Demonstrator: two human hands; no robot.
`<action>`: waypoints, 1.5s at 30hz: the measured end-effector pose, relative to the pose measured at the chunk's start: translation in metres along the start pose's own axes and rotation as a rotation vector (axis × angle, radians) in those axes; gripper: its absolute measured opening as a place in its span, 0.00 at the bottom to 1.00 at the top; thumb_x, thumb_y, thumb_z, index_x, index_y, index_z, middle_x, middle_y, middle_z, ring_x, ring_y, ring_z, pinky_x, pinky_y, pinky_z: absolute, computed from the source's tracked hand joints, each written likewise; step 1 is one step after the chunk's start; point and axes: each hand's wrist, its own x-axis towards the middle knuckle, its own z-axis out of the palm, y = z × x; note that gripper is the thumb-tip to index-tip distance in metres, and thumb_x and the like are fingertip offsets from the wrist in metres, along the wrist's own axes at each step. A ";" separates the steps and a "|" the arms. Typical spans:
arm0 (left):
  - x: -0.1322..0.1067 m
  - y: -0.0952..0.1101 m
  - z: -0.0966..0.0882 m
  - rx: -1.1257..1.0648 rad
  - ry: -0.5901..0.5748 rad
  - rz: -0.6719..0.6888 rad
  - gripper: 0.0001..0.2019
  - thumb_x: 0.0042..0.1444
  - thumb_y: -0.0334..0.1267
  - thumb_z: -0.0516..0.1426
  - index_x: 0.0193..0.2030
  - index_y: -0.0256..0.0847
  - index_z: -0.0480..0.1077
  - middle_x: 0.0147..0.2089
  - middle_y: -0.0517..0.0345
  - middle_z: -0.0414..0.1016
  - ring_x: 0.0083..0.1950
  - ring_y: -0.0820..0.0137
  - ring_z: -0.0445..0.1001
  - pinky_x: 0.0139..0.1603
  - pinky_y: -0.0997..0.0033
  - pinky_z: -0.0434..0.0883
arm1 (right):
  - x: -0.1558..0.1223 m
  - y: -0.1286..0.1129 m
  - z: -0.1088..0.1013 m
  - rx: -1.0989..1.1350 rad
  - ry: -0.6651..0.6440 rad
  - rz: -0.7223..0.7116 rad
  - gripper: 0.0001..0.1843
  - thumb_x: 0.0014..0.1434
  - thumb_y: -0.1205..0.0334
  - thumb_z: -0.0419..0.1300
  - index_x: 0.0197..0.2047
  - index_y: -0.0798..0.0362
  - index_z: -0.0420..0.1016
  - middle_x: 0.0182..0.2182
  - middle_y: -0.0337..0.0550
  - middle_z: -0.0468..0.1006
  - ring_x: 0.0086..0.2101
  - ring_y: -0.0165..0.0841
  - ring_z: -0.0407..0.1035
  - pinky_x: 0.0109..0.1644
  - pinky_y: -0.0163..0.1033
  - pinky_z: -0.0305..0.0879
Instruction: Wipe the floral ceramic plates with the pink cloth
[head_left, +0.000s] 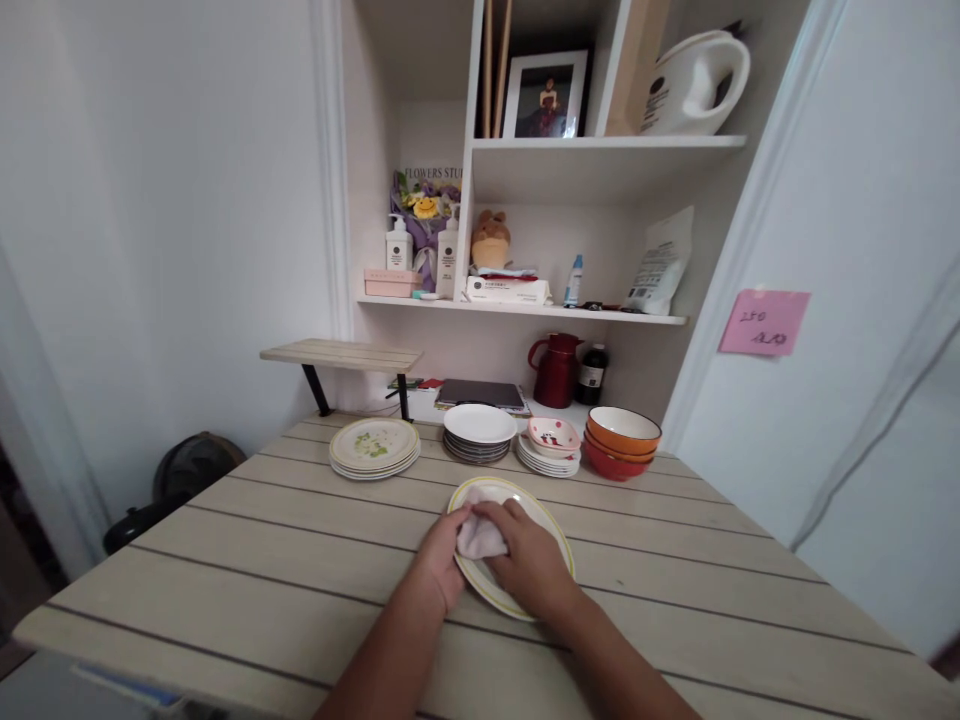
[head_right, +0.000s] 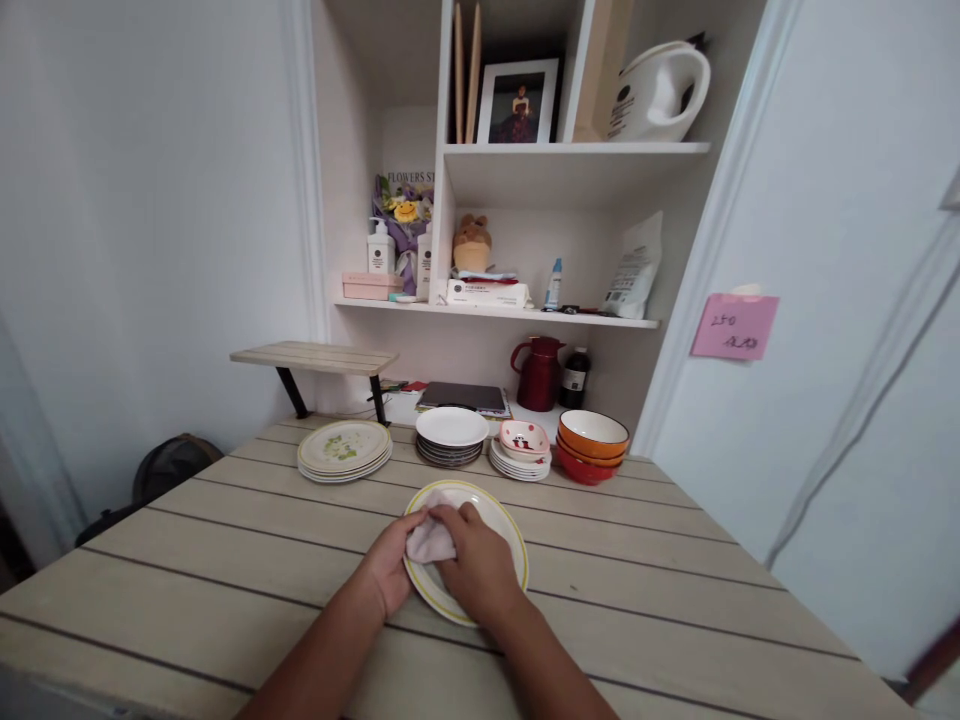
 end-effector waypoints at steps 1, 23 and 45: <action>-0.001 0.000 0.001 0.017 0.011 -0.001 0.22 0.55 0.34 0.57 0.56 0.29 0.69 0.39 0.41 0.82 0.40 0.55 0.81 0.47 0.59 0.73 | 0.002 0.006 -0.002 -0.029 0.002 0.062 0.27 0.52 0.65 0.56 0.56 0.41 0.65 0.48 0.43 0.72 0.42 0.36 0.70 0.40 0.36 0.57; -0.002 -0.003 0.002 0.189 0.113 0.068 0.22 0.57 0.35 0.54 0.58 0.32 0.65 0.40 0.44 0.82 0.38 0.59 0.81 0.46 0.60 0.72 | 0.013 0.046 -0.006 0.072 0.053 0.196 0.27 0.53 0.66 0.55 0.58 0.49 0.64 0.46 0.48 0.67 0.41 0.39 0.68 0.42 0.40 0.60; -0.005 -0.005 0.006 0.129 0.123 -0.002 0.19 0.59 0.38 0.53 0.54 0.29 0.69 0.43 0.41 0.81 0.42 0.59 0.80 0.47 0.62 0.73 | 0.000 0.055 -0.030 0.153 -0.108 0.043 0.13 0.56 0.52 0.56 0.40 0.49 0.75 0.33 0.42 0.77 0.32 0.36 0.69 0.35 0.39 0.60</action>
